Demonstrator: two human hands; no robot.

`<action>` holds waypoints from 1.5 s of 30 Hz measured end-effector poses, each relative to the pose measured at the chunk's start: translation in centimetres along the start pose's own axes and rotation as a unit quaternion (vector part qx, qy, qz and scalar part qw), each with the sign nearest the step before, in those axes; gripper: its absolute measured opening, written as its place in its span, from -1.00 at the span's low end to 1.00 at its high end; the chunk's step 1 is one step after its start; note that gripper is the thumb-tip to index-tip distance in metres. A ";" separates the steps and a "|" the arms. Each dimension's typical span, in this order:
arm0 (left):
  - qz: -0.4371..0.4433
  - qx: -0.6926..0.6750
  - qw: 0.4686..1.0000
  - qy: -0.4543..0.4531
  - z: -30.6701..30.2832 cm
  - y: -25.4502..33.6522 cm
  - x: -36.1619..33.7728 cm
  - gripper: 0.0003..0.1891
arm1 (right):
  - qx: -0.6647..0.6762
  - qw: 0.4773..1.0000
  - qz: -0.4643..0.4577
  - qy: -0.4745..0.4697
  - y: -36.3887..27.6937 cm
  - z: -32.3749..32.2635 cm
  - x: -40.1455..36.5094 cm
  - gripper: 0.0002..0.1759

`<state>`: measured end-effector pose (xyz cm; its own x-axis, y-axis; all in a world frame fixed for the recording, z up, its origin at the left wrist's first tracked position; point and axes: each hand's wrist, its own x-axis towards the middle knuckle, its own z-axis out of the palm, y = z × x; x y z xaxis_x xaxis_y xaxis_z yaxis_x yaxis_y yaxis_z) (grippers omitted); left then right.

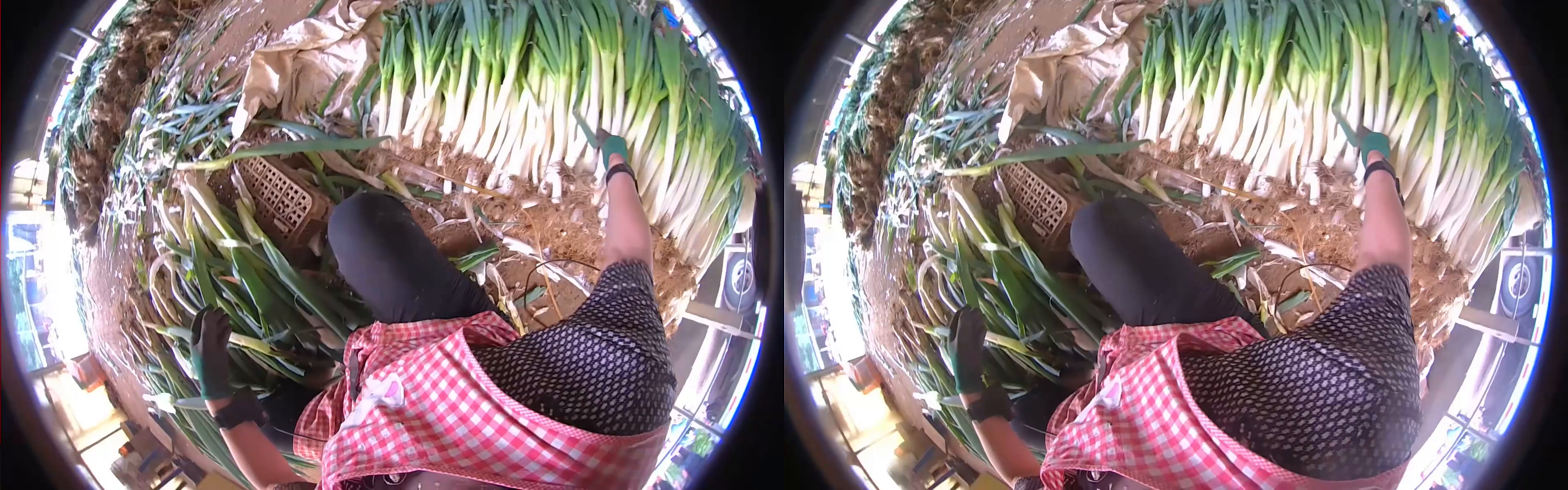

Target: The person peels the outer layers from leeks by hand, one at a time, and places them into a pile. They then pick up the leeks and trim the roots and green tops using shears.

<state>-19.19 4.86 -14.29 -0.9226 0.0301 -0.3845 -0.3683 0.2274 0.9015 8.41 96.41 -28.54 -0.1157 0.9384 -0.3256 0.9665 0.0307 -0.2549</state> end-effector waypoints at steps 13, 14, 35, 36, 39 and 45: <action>-0.030 -0.008 1.000 -0.003 3.4 -3.4 -3.2 -0.59 | -0.259 0.883 -0.337 -0.197 -12.0 31.4 -22.5 -0.23; -0.024 -0.006 1.000 0.004 3.0 -3.2 -3.4 -0.60 | -0.286 0.839 -0.392 -0.247 -10.2 33.7 -23.1 -0.47; 0.160 0.468 0.858 0.138 13.8 -8.3 17.1 -0.35 | -0.080 0.748 -0.641 -0.150 -37.7 34.4 -35.4 -0.17; 0.105 0.501 0.848 0.135 14.3 -7.7 17.4 -0.33 | -0.080 0.745 -0.645 -0.147 -41.7 34.9 -36.7 -0.12; 0.040 0.640 0.757 0.129 15.7 -8.9 18.9 -0.42 | -0.036 0.785 -0.600 -0.152 -47.8 43.3 -37.1 -0.03; 0.015 0.507 0.861 -0.034 14.9 -9.1 17.0 -0.69 | 0.034 0.756 -0.462 -0.462 -44.5 41.6 -39.1 -0.62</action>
<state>-29.85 17.85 -32.01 -0.9084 0.0992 -0.4062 -0.0241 0.9574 0.2877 -39.58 44.05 -42.41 -0.8761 -0.1146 -0.4682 0.3641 0.4793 -0.7986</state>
